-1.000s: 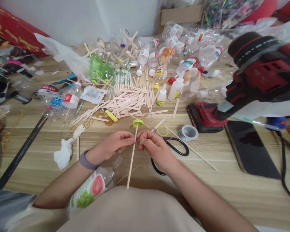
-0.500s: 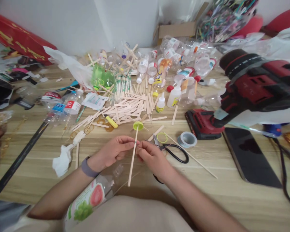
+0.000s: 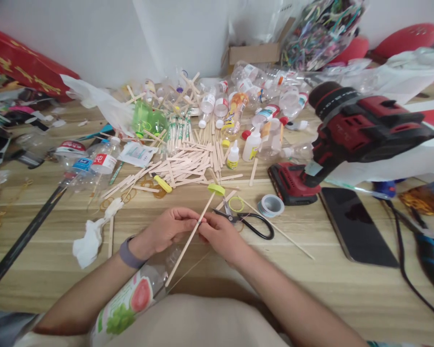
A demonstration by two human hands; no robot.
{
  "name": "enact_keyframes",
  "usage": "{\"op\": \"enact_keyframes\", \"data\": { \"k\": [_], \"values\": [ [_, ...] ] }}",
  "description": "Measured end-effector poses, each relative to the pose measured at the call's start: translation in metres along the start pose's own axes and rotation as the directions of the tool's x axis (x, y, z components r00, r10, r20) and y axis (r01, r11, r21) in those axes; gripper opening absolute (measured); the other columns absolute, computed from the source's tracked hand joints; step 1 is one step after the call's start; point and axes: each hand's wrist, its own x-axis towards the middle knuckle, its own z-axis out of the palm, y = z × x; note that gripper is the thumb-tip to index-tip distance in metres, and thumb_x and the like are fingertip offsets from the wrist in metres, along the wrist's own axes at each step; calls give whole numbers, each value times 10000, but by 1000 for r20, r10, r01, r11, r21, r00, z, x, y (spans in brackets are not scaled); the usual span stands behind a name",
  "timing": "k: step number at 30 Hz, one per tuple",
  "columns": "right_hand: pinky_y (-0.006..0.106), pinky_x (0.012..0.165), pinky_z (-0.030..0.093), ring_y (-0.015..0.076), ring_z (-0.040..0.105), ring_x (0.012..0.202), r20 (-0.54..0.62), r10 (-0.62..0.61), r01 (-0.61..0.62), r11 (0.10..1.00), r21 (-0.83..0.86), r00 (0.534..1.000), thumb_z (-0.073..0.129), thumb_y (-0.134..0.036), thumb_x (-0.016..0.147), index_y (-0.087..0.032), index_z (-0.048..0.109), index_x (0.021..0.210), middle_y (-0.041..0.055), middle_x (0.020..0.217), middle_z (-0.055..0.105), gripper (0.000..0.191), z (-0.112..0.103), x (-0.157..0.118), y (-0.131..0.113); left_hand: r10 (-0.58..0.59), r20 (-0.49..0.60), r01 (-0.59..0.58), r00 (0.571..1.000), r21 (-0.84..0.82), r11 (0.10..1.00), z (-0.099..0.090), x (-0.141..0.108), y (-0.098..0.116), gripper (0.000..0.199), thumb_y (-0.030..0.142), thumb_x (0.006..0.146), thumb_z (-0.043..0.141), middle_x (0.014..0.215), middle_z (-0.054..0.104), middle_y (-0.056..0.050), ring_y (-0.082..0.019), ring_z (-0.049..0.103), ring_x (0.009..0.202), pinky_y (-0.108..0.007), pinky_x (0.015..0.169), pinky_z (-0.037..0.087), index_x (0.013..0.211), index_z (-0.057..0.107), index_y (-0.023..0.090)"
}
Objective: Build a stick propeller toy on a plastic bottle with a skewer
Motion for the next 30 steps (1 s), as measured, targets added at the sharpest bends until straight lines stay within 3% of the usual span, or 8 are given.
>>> {"op": "enact_keyframes", "data": {
  "k": [7, 12, 16, 20, 23, 26, 28, 30],
  "values": [
    [256, 551, 322, 106, 404, 556, 33, 9, -10, 999, 31, 999, 607, -389, 746, -189, 543, 644, -35, 582, 481, 234, 3, -1, 2, 98, -6, -98, 995, -28, 995, 0, -2, -5, 443, 531, 613, 824, 422, 434, 83, -30, 224, 366, -225, 387, 109, 734, 648, 143],
    [264, 561, 343, 115, 430, 558, 6, 6, -6, 1000, -2, 1000, 592, -426, 763, -192, 540, 677, -31, 592, 497, 254, 2, 1, 4, 182, 25, -182, 983, -20, 983, 6, -3, -4, 448, 558, 673, 776, 536, 538, 37, -54, 340, 434, -215, 436, 221, 737, 617, 145],
    [283, 587, 358, 133, 454, 570, -42, -12, 9, 996, -94, 999, 574, -442, 797, -201, 526, 659, -20, 579, 518, 282, -3, 1, 1, 254, -95, -249, 963, 65, 966, 3, 0, -4, 390, 509, 701, 758, 619, 563, 23, -85, 431, 547, -219, 520, 310, 757, 638, 142],
    [290, 593, 341, 149, 449, 596, -104, -73, 48, 974, -223, 992, 623, -382, 800, -210, 565, 710, -21, 611, 523, 203, -7, -3, -3, 238, -236, -222, 942, 92, 971, -5, 5, -1, 333, 462, 714, 736, 525, 427, 79, -58, 294, 467, -219, 461, 210, 758, 623, 153],
    [310, 672, 397, 180, 526, 708, 53, -202, 207, 910, -360, 978, 643, -316, 807, -214, 646, 878, 18, 765, 593, 124, -3, -7, -2, 243, -284, -235, 928, 65, 970, -8, 8, 5, 305, 443, 717, 726, 509, 385, 92, -58, 275, 455, -220, 459, 209, 777, 605, 169],
    [346, 817, 445, 212, 590, 908, 335, -254, 383, 827, -411, 907, 575, -267, 878, -230, 625, 1156, 83, 1044, 634, 284, 4, -9, 3, 270, -293, -262, 917, 68, 963, -8, 9, 13, 266, 401, 710, 732, 508, 376, 86, -65, 295, 471, -222, 472, 228, 750, 607, 170],
    [350, 842, 456, 220, 597, 962, 414, -209, 388, 824, -413, 886, 552, -231, 892, -238, 610, 1210, 99, 1133, 626, 323, 10, -8, 7, 298, -290, -287, 910, 79, 955, -7, 8, 18, 235, 370, 706, 735, 524, 401, 75, -68, 313, 485, -225, 481, 240, 732, 619, 168],
    [339, 801, 466, 213, 604, 903, 422, -148, 347, 826, -444, 894, 564, -201, 875, -237, 627, 1190, 88, 1080, 643, 323, 13, -7, 9, 317, -286, -305, 904, 85, 948, -6, 6, 22, 213, 355, 709, 730, 538, 421, 67, -72, 333, 499, -227, 489, 252, 736, 633, 167]
  ]
}}
